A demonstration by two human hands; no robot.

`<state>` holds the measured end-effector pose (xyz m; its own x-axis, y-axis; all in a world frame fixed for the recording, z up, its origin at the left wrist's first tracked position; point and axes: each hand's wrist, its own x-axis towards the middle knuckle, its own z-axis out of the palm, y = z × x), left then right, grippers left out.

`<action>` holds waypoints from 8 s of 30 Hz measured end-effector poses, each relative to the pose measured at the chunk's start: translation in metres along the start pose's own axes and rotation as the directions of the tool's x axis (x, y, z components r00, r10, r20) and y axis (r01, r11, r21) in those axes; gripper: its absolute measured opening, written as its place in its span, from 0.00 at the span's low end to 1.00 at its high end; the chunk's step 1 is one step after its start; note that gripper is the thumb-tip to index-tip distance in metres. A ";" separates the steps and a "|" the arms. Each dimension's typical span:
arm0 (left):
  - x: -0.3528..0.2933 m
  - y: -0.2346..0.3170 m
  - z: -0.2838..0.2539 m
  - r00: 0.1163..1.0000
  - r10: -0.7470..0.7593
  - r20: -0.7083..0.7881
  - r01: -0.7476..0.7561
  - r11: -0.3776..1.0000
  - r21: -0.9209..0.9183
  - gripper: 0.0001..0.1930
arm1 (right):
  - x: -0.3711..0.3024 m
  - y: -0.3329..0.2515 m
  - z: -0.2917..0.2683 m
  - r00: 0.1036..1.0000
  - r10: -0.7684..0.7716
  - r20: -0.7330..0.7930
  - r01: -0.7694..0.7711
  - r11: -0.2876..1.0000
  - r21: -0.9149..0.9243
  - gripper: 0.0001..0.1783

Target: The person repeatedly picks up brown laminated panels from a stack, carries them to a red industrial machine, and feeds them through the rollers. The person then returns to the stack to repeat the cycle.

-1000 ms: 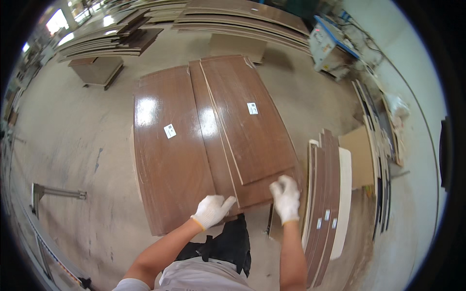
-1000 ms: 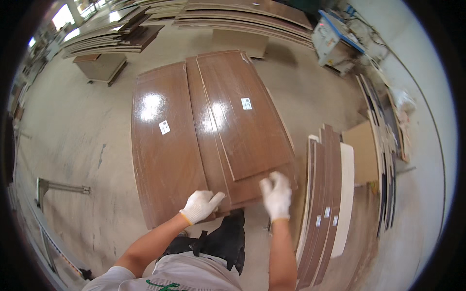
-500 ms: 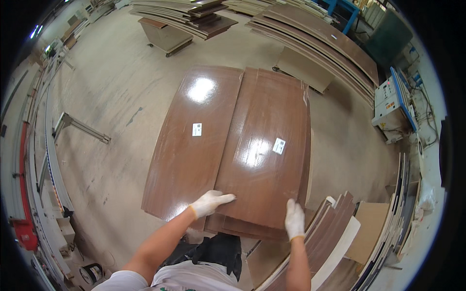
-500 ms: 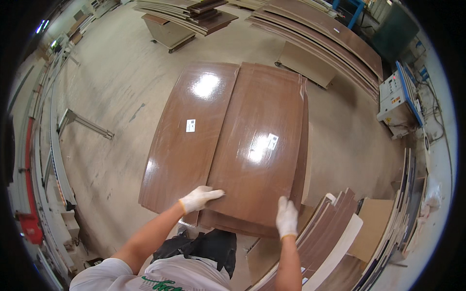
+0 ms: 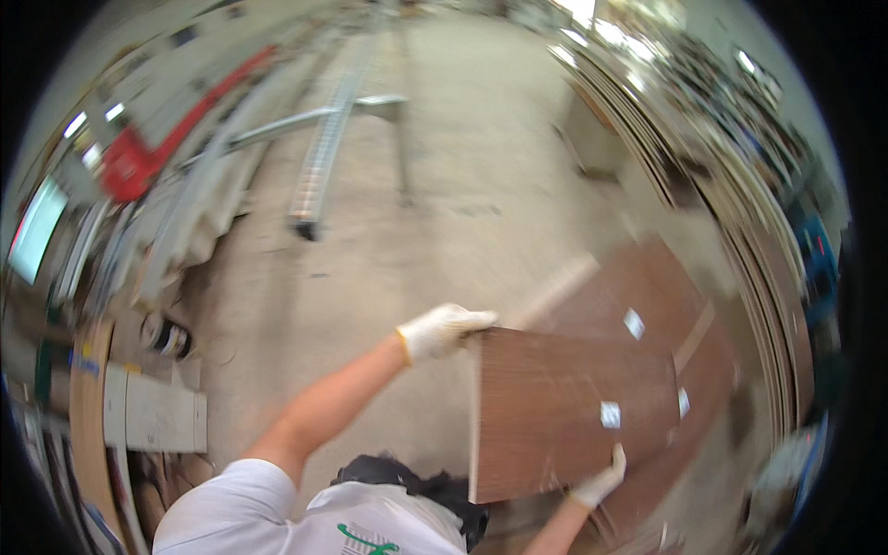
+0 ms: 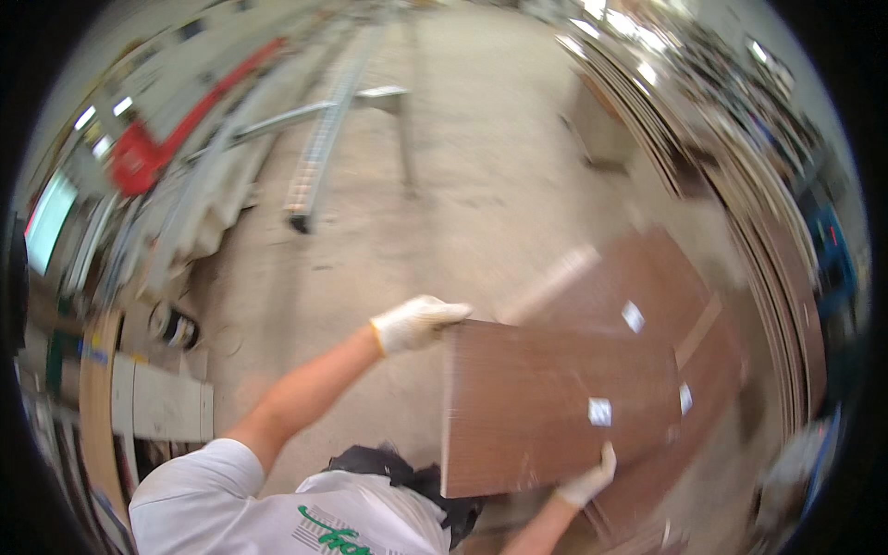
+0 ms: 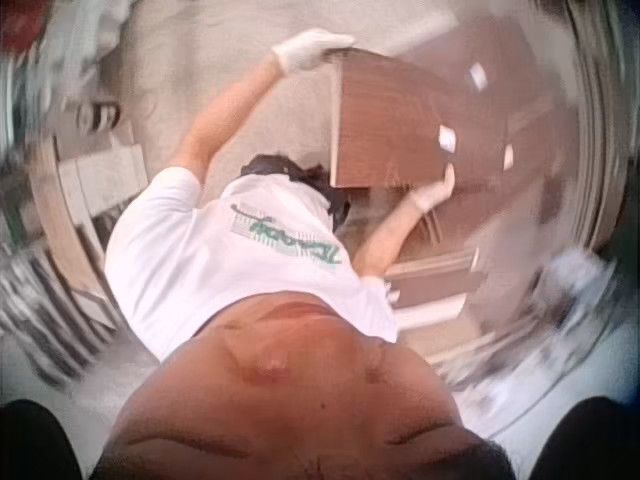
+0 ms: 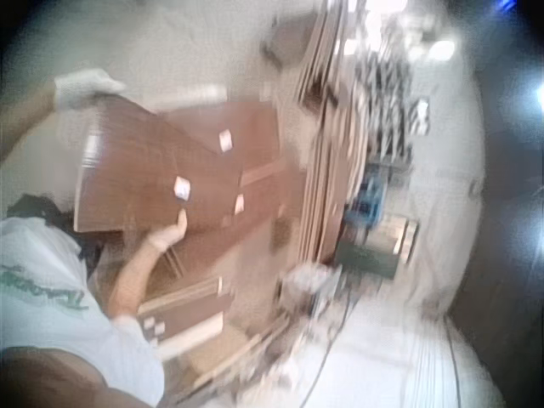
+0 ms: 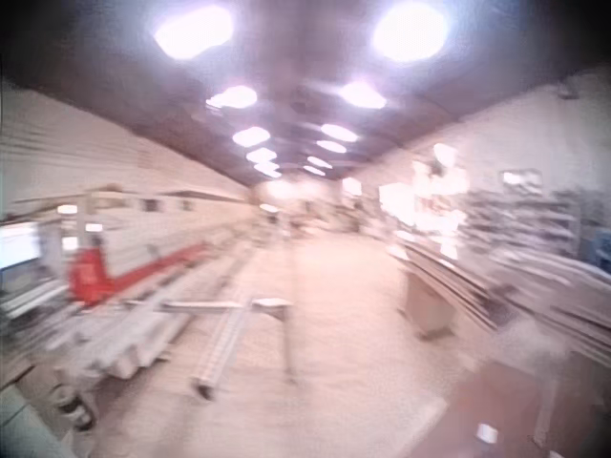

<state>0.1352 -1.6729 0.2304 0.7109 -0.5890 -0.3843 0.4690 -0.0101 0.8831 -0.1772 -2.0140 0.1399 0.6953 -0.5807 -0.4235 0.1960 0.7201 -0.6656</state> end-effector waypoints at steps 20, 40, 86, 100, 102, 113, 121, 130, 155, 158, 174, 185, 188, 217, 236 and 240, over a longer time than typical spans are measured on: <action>-0.403 -0.017 -0.453 -0.139 0.738 -0.660 -0.454 0.545 0.705 0.16 | -0.212 0.391 0.587 0.695 -0.306 0.650 0.352 0.934 0.062 0.27; -0.648 -0.036 -1.084 0.022 0.092 -0.995 -0.989 0.145 -0.009 0.13 | -0.354 0.888 0.749 0.375 0.567 0.733 -0.507 0.788 -0.350 0.23; -0.386 -0.249 -0.104 0.762 -0.436 0.479 -0.233 0.505 0.831 0.18 | -0.611 0.469 -0.090 0.626 -0.314 -0.714 -0.693 0.196 -0.693 0.46; -0.223 -0.570 0.335 0.549 -0.745 0.380 0.113 0.516 0.849 0.25 | -0.514 0.371 -0.326 0.370 -0.178 -0.912 -0.779 0.476 -0.409 0.45; -0.223 -0.571 0.341 0.520 -0.758 0.394 0.220 0.564 0.796 0.22 | -0.515 0.375 -0.326 0.379 -0.141 -0.915 -0.734 0.556 -0.390 0.43; -0.261 -0.565 0.293 0.196 -0.799 0.568 0.160 0.598 0.786 0.26 | -0.522 0.276 -0.344 0.804 0.243 -0.542 -0.365 0.922 -0.128 0.35; -0.302 -0.499 0.276 0.073 -0.808 0.585 0.054 0.589 0.806 0.31 | -0.517 0.206 -0.291 0.927 0.175 -0.333 -0.121 0.977 0.177 0.40; -0.286 -0.514 0.294 0.344 -0.670 0.658 0.777 0.596 0.201 0.32 | -0.571 0.213 -0.244 0.933 -0.011 -0.360 -0.069 0.975 -0.209 0.33; -0.468 -0.172 0.070 0.827 -0.176 0.533 -0.098 0.889 0.446 0.30 | -0.576 0.254 -0.014 0.974 -0.099 0.203 0.190 0.843 -0.503 0.39; -0.500 -0.159 -0.020 0.852 -0.182 0.491 -0.141 0.822 0.551 0.31 | -0.506 0.224 0.054 0.923 -0.326 0.205 0.380 0.853 -0.357 0.23; -0.720 -0.069 -0.380 0.687 0.708 -0.165 0.112 0.122 0.986 0.50 | -0.509 0.460 0.425 0.844 -0.425 0.326 0.512 0.818 -0.260 0.20; -0.650 0.010 -0.534 0.594 0.803 -0.050 0.392 -0.235 0.889 0.30 | -0.469 0.546 0.631 0.915 0.114 0.388 -0.139 0.990 0.038 0.24; -0.641 0.049 -0.606 0.541 0.841 -0.023 0.320 -0.181 0.930 0.30 | -0.439 0.584 0.690 0.914 0.155 0.375 -0.182 0.983 0.038 0.24; -0.485 0.087 -0.550 0.815 -0.541 0.206 0.183 0.578 0.795 0.24 | -0.433 0.544 0.515 0.989 -0.135 -0.060 0.145 0.968 0.206 0.26; -0.250 -0.157 -0.132 0.561 -0.686 0.464 0.744 0.663 0.080 0.56 | -0.245 0.261 0.072 0.924 0.242 0.295 -0.114 0.913 -0.393 0.26; -0.242 -0.160 -0.111 0.582 -0.669 0.462 0.668 0.717 0.197 0.58 | -0.189 0.195 -0.050 0.982 -0.174 0.068 0.187 0.902 -0.388 0.29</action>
<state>-0.0540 -1.4386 0.1518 -0.1420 -0.7093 -0.6904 0.7080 -0.5603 0.4299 -0.3044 -1.7827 0.0590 0.6962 -0.6699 -0.2580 0.0383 0.3935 -0.9185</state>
